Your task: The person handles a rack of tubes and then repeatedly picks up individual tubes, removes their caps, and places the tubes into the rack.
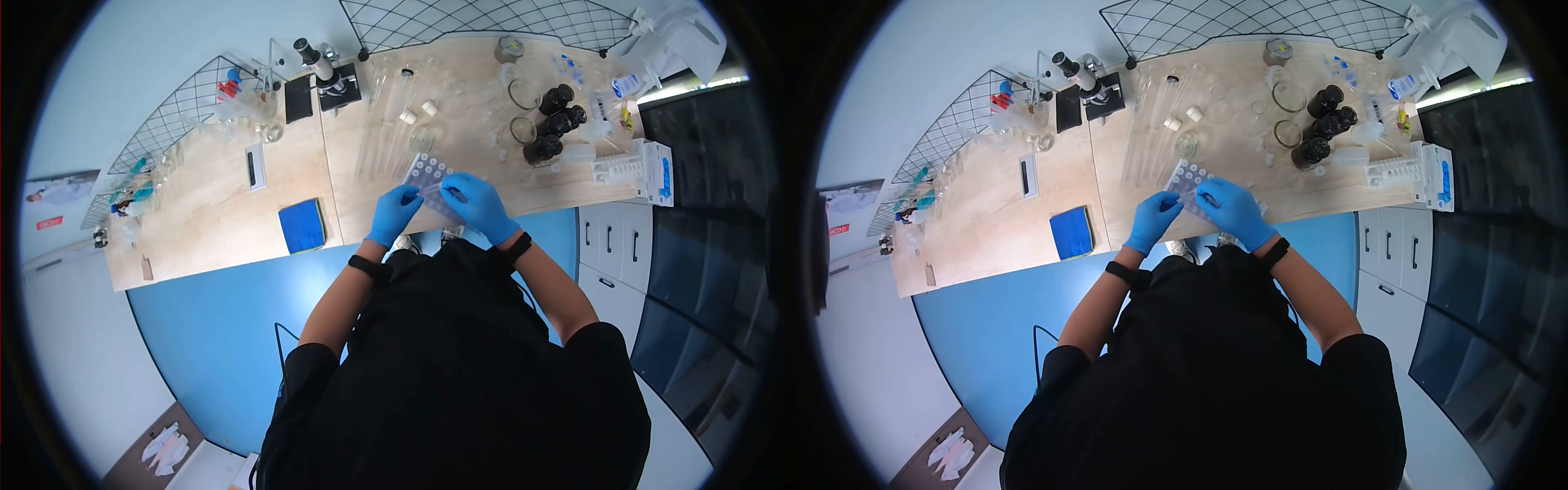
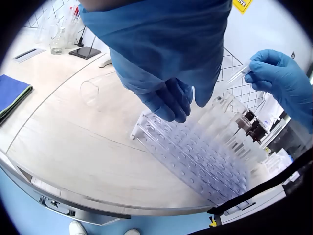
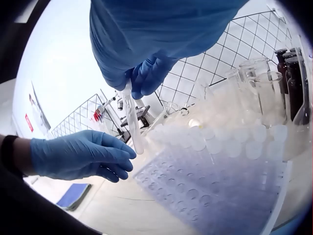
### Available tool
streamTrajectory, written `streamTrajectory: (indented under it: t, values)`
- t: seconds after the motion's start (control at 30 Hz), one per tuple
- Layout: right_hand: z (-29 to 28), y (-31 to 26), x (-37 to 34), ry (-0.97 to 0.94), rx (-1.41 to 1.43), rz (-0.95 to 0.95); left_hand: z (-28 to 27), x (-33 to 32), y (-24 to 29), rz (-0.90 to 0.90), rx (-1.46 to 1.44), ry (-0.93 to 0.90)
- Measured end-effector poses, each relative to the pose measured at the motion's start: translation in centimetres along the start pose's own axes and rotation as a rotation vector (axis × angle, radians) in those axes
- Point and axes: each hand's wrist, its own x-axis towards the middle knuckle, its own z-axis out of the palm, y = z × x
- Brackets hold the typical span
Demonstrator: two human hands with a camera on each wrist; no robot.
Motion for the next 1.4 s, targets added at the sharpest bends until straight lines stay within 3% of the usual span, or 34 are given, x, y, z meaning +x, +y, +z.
streamTrajectory:
  t: [0.17, 0.37, 0.43, 0.57, 0.63, 0.77, 0.87, 0.93, 1.03, 1.23, 1.37, 1.4]
  values:
    - [1.3, 2.6, 1.4, -0.049, -0.177, -0.110, 0.9, 1.8, -1.8, -0.041, 0.057, 0.001]
    - [2.9, 5.1, 2.5, -0.131, -0.339, -0.161, 1.4, 1.9, -2.6, 0.094, -0.031, 0.049]
    - [3.4, 5.8, 2.5, -0.226, -0.408, -0.232, 1.0, 1.4, -3.6, -0.030, 0.076, 0.137]
    - [4.5, 6.3, 2.9, -0.207, -0.538, -0.379, -0.2, 1.4, -5.1, -0.076, 0.189, 0.225]
    - [4.9, 5.9, 3.1, -0.255, -0.625, -0.288, -0.6, 2.1, -4.8, -0.017, 0.290, 0.239]
    - [4.1, 4.3, 3.2, -0.241, -0.636, -0.344, -0.6, 3.4, -4.4, -0.011, 0.181, 0.386]
    - [3.3, 3.5, 2.5, -0.120, -0.463, -0.300, -0.8, 4.2, -6.9, -0.064, 0.279, 0.362]
    - [2.0, 3.2, 1.7, -0.037, -0.285, -0.118, -0.8, 4.6, -8.2, -0.033, 0.369, 0.315]
    - [-0.7, 2.4, 0.6, 0.027, -0.270, 0.027, -0.9, 5.1, -8.9, 0.007, 0.549, 0.262]
    - [-5.0, 3.9, -1.2, 0.118, -0.299, 0.060, -1.2, 5.7, -8.3, -0.061, 0.675, 0.118]
    - [-6.4, 6.5, -1.7, 0.145, -0.257, 0.150, -1.2, 6.1, -8.3, -0.049, 0.689, 0.117]
    - [-6.8, 7.2, -1.6, 0.075, -0.197, 0.232, -1.4, 5.9, -7.9, -0.062, 0.612, 0.200]
